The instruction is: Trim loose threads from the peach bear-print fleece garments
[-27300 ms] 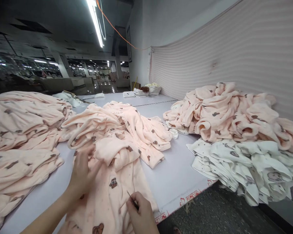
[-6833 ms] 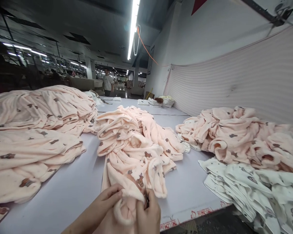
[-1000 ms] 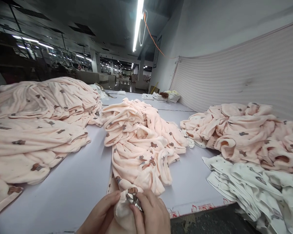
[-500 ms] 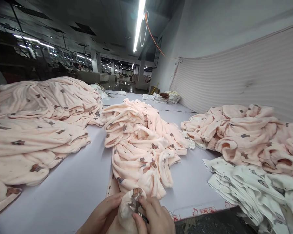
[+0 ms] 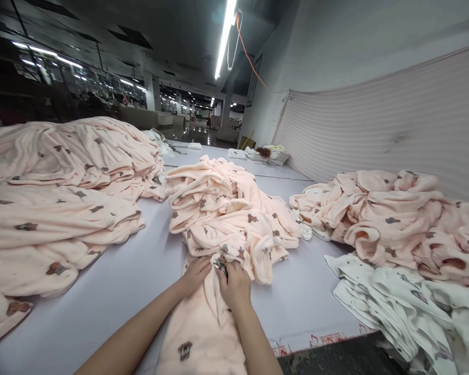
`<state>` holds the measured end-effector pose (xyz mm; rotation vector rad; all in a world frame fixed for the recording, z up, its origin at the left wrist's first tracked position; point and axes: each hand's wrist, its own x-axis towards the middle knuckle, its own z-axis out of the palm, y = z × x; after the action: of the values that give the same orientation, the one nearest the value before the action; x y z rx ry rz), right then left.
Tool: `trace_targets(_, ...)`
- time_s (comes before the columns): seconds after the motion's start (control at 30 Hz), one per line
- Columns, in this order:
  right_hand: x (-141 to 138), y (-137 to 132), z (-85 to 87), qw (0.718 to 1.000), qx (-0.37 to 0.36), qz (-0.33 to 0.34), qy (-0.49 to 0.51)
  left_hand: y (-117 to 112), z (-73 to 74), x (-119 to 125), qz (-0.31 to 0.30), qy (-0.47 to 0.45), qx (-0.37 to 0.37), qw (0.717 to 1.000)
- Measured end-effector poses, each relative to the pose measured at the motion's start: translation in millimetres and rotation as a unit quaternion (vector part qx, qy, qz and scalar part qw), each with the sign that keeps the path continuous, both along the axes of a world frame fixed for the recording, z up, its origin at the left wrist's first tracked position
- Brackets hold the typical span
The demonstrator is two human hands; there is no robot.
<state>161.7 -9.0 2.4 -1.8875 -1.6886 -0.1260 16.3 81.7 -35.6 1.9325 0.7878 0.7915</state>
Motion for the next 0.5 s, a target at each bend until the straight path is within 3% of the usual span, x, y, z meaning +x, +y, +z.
trace_targets(0.07,-4.8,1.9,10.1,1.0,0.0,-0.002,0.017,21.5,1.2,6.2,-0.004,0.001,0.002,1.0)
trace_targets(0.13,-18.1,-14.6,15.6,0.999,-0.003,0.011,0.037,36.4,1.5,9.4,-0.004,-0.001,-0.001,1.0)
trace_targets(0.27,-59.4,-65.8,-1.5,0.985,-0.057,0.116,0.118,50.4,2.1,10.6,-0.018,-0.028,-0.023,0.999)
trace_targets(0.37,-75.8,-78.2,-22.8,0.979,-0.103,0.139,0.108,48.6,8.0,3.8,-0.01,-0.063,-0.045,0.997)
trace_targets(0.5,-66.5,-66.0,-32.0,0.954,-0.074,0.1,0.272,21.0,17.1,-29.5,0.103,-0.099,-0.057,0.988)
